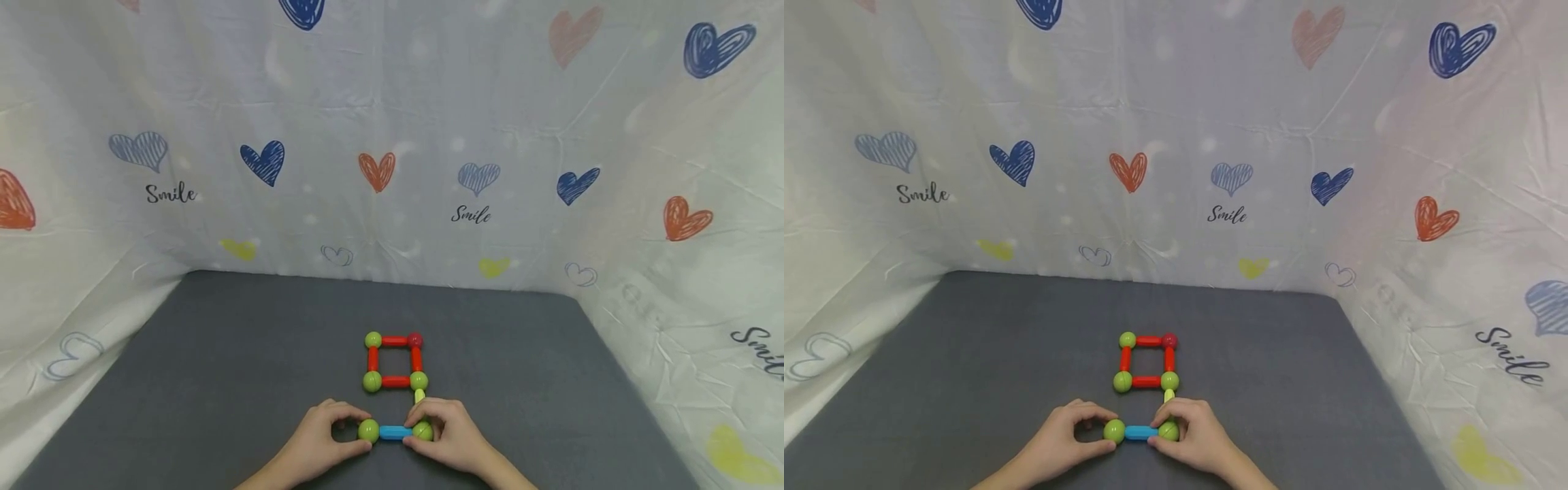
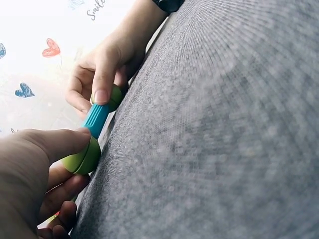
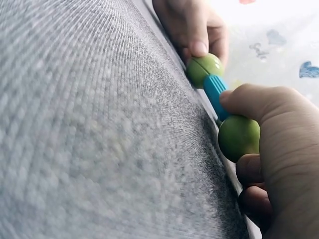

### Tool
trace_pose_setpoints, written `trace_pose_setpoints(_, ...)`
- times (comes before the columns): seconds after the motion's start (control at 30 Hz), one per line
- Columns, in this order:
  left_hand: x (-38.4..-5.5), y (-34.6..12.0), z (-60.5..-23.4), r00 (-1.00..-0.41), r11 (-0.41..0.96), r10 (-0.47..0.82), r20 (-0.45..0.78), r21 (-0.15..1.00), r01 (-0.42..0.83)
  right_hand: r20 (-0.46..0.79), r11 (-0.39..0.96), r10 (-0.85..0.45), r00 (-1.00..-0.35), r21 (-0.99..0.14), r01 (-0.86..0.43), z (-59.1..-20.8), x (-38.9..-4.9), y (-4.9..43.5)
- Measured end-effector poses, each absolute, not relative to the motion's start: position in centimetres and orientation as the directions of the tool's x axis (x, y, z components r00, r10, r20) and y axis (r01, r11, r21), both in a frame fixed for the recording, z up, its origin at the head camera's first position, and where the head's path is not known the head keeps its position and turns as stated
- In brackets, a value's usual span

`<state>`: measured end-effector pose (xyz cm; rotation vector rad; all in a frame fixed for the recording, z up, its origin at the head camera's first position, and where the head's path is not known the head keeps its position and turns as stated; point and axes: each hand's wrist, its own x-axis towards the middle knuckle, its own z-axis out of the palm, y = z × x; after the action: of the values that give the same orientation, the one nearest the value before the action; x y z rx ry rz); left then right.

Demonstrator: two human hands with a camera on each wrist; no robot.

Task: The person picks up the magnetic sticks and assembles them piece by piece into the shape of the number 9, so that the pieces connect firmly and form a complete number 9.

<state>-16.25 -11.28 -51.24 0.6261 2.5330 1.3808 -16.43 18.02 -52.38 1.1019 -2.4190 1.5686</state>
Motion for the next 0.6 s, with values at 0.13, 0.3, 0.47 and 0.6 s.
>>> trace_pose_setpoints(0.13, -16.09, -11.29, -51.54, -0.891, 0.482, 0.453, 0.040, 0.829, 0.283, 0.405, 0.224, -0.538, -0.739, -0.777, -0.589, -52.51, -16.30, 18.06)
trace_pose_setpoints(0.3, -16.08, -11.12, -51.52, -0.884, 0.477, 0.464, 0.055, 0.826, 0.302, 0.423, 0.221, -0.537, -0.729, -0.764, -0.606, -52.53, -16.23, 18.26)
trace_pose_setpoints(0.47, -16.32, -11.07, -51.21, -0.874, 0.470, 0.482, 0.068, 0.821, 0.323, 0.426, 0.219, -0.538, -0.727, -0.762, -0.609, -52.37, -16.47, 18.46)
trace_pose_setpoints(0.6, -16.59, -11.20, -50.90, -0.868, 0.473, 0.490, 0.074, 0.814, 0.337, 0.456, 0.185, -0.514, -0.726, -0.768, -0.613, -51.95, -16.77, 18.57)
